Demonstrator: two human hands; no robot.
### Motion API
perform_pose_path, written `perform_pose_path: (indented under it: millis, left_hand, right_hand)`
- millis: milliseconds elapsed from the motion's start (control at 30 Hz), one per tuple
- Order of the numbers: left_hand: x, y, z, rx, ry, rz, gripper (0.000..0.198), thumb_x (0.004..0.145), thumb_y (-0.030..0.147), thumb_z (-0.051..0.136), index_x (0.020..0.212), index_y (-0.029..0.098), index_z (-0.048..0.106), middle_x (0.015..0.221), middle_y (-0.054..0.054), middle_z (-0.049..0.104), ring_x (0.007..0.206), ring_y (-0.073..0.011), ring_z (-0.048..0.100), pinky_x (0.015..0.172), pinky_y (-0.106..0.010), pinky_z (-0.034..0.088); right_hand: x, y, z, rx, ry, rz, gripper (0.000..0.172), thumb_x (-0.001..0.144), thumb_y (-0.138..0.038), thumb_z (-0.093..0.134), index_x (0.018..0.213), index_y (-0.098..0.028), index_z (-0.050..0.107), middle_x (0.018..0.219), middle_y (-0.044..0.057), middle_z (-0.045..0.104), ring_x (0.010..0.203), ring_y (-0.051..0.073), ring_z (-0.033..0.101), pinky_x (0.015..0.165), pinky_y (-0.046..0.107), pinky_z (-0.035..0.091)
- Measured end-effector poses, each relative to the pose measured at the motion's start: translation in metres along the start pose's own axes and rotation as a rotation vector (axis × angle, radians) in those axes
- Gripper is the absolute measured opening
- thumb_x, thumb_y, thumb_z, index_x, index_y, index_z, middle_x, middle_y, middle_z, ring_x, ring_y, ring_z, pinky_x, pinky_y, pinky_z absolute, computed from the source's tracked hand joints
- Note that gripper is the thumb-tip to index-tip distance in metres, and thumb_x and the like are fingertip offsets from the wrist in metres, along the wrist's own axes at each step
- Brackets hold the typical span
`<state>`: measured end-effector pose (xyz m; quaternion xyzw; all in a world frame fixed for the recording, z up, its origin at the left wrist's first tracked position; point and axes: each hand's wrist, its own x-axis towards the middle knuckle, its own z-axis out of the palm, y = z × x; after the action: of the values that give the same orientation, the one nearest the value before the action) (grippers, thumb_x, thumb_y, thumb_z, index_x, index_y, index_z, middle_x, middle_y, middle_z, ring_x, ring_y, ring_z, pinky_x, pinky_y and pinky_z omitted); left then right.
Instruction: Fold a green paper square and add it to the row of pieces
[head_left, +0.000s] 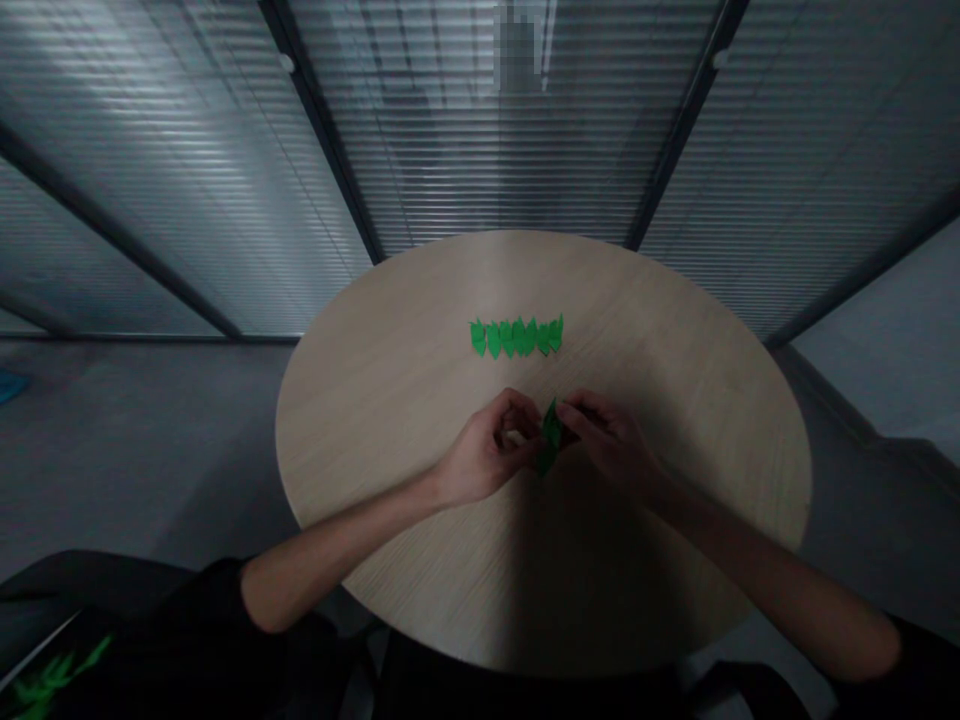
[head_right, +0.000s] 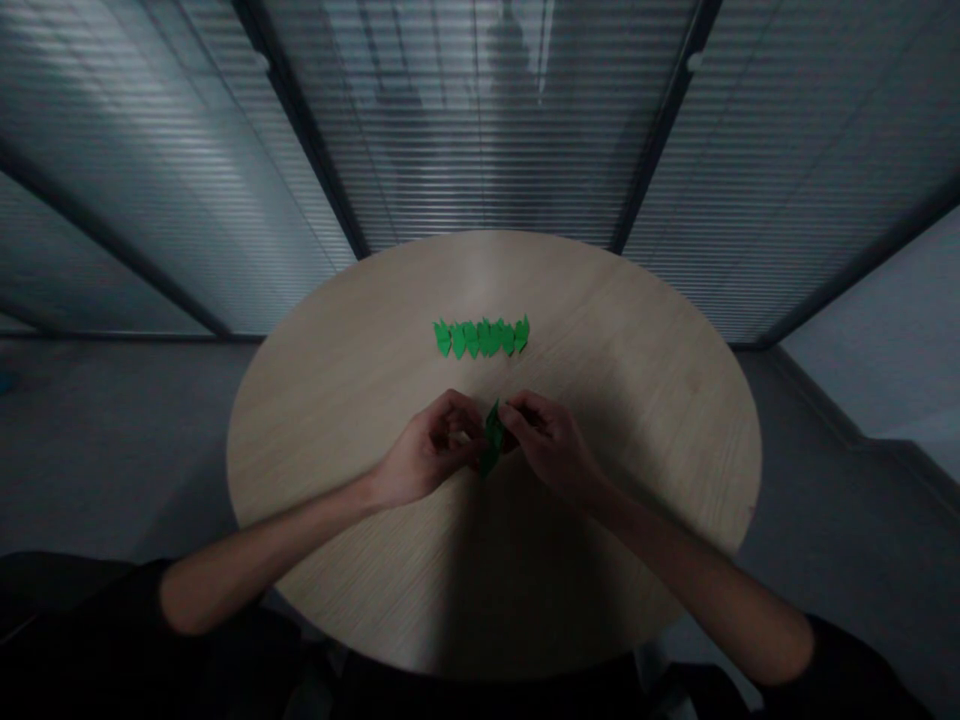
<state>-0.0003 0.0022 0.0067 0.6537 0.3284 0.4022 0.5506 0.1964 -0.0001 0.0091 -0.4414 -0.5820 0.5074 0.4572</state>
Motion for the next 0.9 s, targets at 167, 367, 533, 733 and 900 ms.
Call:
perform_pose_path:
  millis: [167, 367, 533, 733, 900]
  left_hand:
    - [0.0001, 0.002, 0.0005, 0.009, -0.015, -0.011, 0.021, 0.088, 0.018, 0.071, 0.098, 0.016, 0.053, 0.082, 0.0, 0.063, 0.066, -0.0097, 0.061, 0.054, -0.021, 0.048]
    - [0.0015, -0.0005, -0.0003, -0.058, -0.012, -0.022, 0.023, 0.088, 0.02, 0.072, 0.099, 0.017, 0.053, 0.082, 0.0, 0.063, 0.068, -0.0105, 0.061, 0.057, -0.022, 0.051]
    - [0.0031, -0.0067, -0.0033, -0.087, 0.054, -0.014, 0.026, 0.087, 0.017, 0.073, 0.103, 0.018, 0.052, 0.083, 0.001, 0.063, 0.068, -0.0093, 0.06, 0.056, -0.019, 0.046]
    - [0.0025, -0.0009, -0.0042, -0.014, 0.122, 0.025, 0.025, 0.089, 0.028, 0.075, 0.102, 0.017, 0.058, 0.085, 0.0, 0.063, 0.066, -0.009, 0.057, 0.057, -0.02, 0.046]
    - [0.008, 0.0015, -0.0061, -0.116, 0.05, -0.022, 0.035, 0.094, 0.047, 0.071, 0.094, 0.014, 0.061, 0.079, -0.003, 0.064, 0.073, -0.0137, 0.062, 0.067, -0.027, 0.05]
  right_hand:
    - [0.0006, -0.0007, -0.0008, -0.016, 0.03, -0.005, 0.034, 0.092, -0.05, 0.065, 0.077, -0.019, 0.065, 0.066, -0.001, 0.061, 0.06, 0.013, 0.06, 0.058, 0.026, 0.052]
    - [0.0029, -0.0002, -0.0009, 0.03, -0.024, 0.063, 0.038, 0.092, -0.055, 0.065, 0.079, -0.02, 0.063, 0.067, -0.001, 0.061, 0.061, 0.013, 0.061, 0.059, 0.027, 0.055]
    - [0.0019, 0.0011, -0.0001, -0.042, -0.082, 0.038, 0.031, 0.089, -0.05, 0.07, 0.087, -0.02, 0.065, 0.073, -0.001, 0.062, 0.062, 0.013, 0.061, 0.058, 0.026, 0.05]
    - [0.0015, -0.0034, -0.0007, 0.023, -0.136, 0.053, 0.022, 0.088, -0.042, 0.072, 0.088, -0.021, 0.067, 0.076, -0.001, 0.062, 0.064, 0.012, 0.06, 0.058, 0.025, 0.051]
    - [0.0015, -0.0057, -0.0017, 0.158, -0.179, 0.057, 0.024, 0.085, -0.044, 0.076, 0.087, -0.021, 0.067, 0.074, -0.002, 0.06, 0.062, 0.011, 0.059, 0.056, 0.023, 0.053]
